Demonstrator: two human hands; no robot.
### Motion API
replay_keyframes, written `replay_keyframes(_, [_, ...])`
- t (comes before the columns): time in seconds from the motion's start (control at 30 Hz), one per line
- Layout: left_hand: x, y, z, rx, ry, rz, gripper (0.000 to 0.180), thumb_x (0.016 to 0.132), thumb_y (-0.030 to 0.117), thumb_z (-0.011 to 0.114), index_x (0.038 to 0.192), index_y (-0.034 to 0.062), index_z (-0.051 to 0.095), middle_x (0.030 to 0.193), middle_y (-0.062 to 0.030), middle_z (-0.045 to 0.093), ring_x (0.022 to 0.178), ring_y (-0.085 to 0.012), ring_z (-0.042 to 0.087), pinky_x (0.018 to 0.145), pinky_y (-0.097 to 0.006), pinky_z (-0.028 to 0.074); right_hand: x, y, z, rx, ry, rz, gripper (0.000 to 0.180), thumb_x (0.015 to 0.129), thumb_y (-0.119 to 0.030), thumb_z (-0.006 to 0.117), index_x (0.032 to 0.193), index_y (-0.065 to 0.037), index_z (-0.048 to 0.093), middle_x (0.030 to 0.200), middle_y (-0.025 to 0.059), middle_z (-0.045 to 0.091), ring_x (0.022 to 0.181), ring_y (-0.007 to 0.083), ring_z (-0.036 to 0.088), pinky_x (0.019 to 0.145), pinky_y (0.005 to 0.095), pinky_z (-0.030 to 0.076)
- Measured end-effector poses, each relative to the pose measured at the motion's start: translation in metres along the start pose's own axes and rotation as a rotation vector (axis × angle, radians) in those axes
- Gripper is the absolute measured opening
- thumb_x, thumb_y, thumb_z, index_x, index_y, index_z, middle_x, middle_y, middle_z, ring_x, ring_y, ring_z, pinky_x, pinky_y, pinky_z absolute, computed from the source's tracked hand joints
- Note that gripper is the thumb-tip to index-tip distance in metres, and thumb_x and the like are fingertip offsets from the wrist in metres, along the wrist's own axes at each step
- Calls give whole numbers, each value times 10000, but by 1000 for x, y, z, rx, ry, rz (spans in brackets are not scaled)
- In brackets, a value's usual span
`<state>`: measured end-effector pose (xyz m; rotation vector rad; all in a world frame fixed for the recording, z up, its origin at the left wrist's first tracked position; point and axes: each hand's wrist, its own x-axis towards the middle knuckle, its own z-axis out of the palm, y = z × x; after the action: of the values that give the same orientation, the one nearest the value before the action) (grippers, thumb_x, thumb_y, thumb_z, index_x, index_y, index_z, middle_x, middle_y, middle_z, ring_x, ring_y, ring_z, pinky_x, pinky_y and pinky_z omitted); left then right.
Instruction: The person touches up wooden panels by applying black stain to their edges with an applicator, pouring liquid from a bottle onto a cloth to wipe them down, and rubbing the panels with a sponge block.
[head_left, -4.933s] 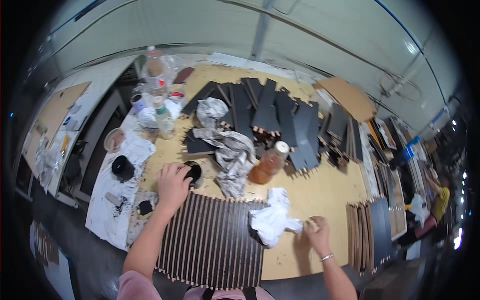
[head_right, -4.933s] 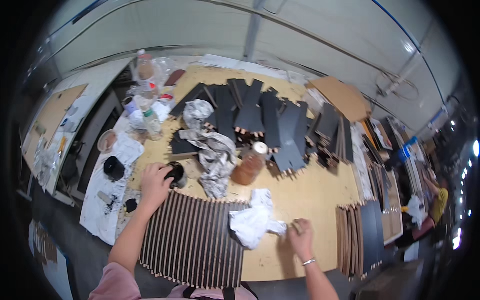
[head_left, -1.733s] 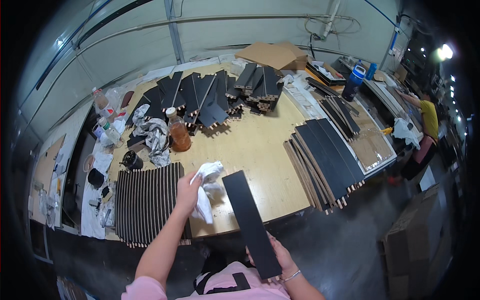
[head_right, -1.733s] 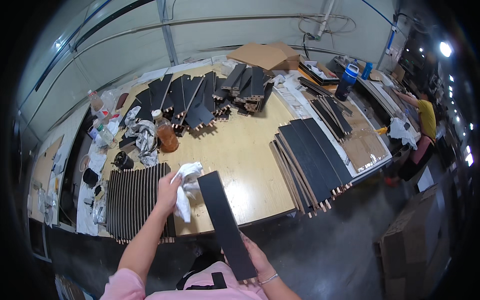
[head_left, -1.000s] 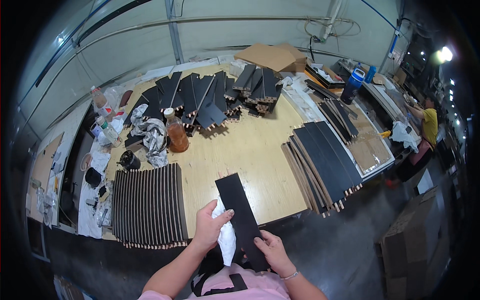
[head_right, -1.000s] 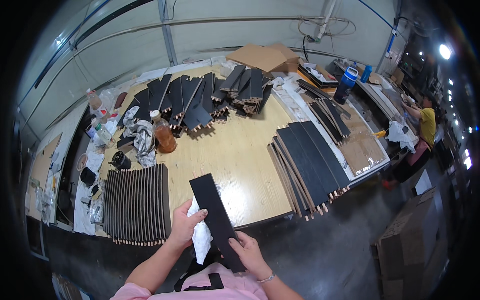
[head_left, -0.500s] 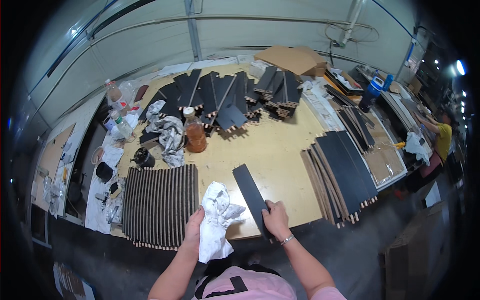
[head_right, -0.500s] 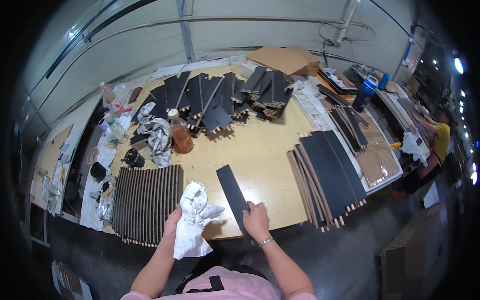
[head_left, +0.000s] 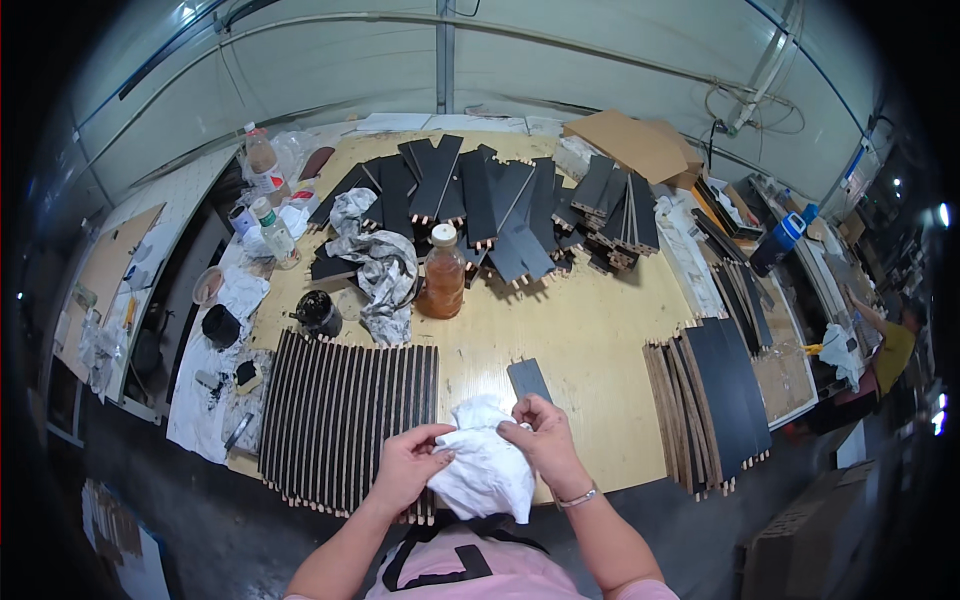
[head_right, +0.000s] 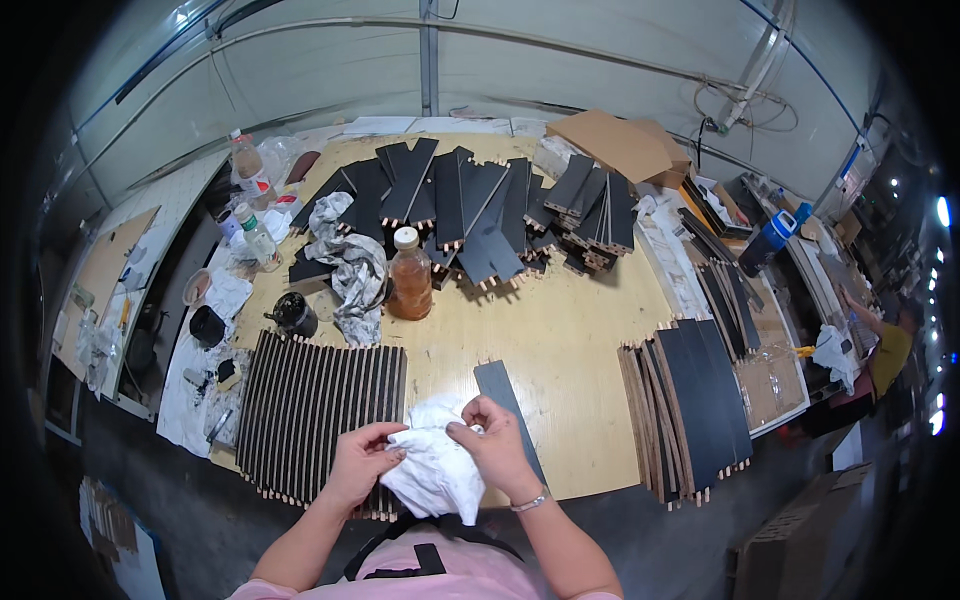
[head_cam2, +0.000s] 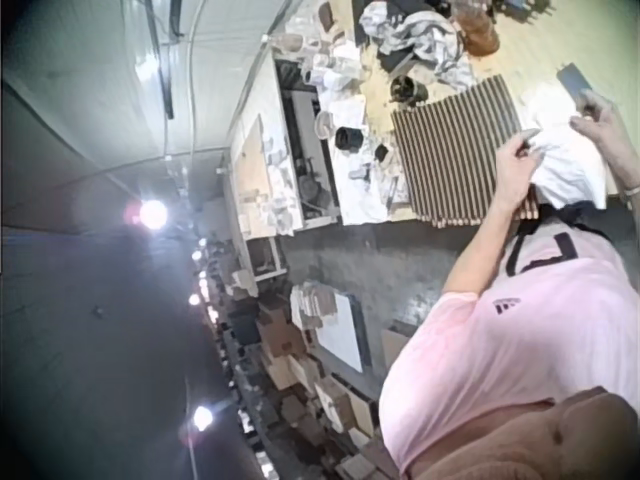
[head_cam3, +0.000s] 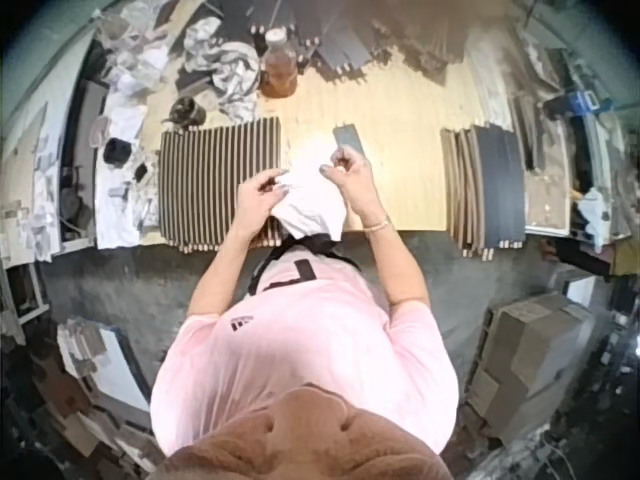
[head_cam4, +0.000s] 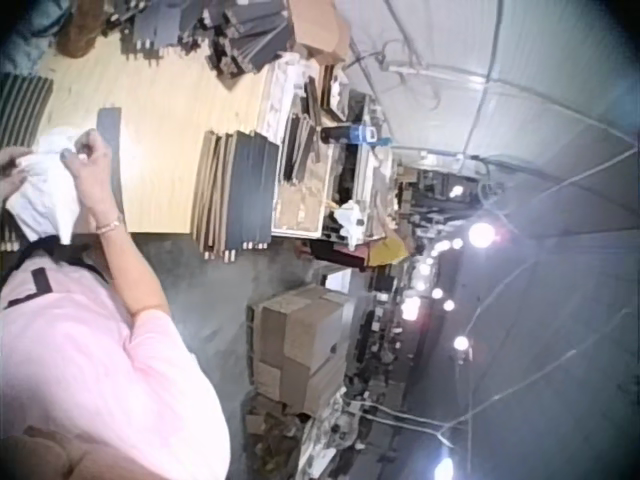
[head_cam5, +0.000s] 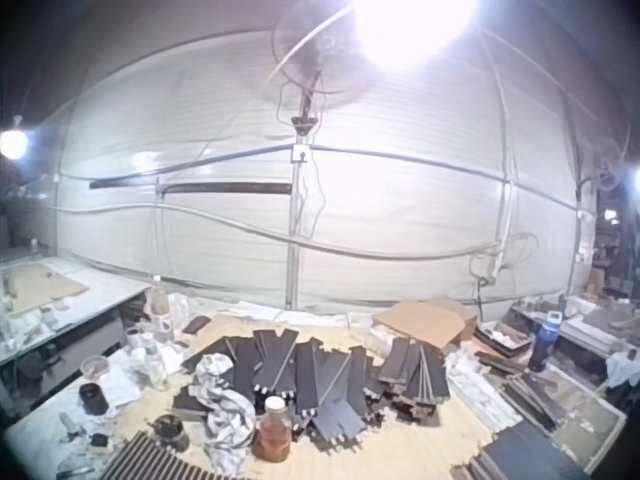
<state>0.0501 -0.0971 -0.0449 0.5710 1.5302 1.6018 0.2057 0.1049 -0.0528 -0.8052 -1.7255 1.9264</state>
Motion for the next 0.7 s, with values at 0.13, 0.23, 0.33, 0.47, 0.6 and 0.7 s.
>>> replay_keyframes(0.13, [18,16,-19,432,145,227,93,964,-14,810,1053,-32,796,970,-58,763,847,-102,675,767,-261,533,11,-23,-27,-259,148,-157,205,912,-49,835,914,-40,631,851,-24,616,809,77,563,751,255,481])
replay_keyframes(0.23, [28,29,-30,672,90,387,199,887,26,853,1068,-7,776,1024,-117,747,956,-241,709,863,-334,548,15,-37,-34,-60,162,-144,184,936,-49,830,938,-52,646,867,-39,602,824,57,567,747,241,483])
replay_keyframes(0.33, [36,51,9,640,34,541,462,840,64,896,1273,18,742,1220,-147,734,1177,-321,690,1037,-403,541,17,-45,-22,-28,75,-138,174,953,-55,831,971,-45,659,907,-30,624,853,57,587,758,241,507])
replay_keyframes(0.47, [50,27,28,553,-183,415,337,831,58,893,1156,14,812,1062,-138,789,1041,-317,745,958,-412,557,21,-58,-20,-58,-126,-175,168,963,-80,840,1005,-28,686,934,-21,654,871,63,607,783,261,534])
replay_keyframes(0.6, [55,62,16,593,-36,654,124,844,18,822,965,43,818,943,-102,770,972,-306,726,895,-401,527,21,-76,-49,-183,-100,-71,163,969,-98,837,1089,-13,766,903,-16,658,798,61,574,773,252,527])
replay_keyframes(0.7, [48,71,17,550,31,654,140,831,9,816,970,30,810,1027,-110,760,1039,-318,709,936,-412,533,14,-89,-56,-669,51,-161,329,897,-167,904,1182,-40,801,1088,46,732,967,183,652,886,349,559])
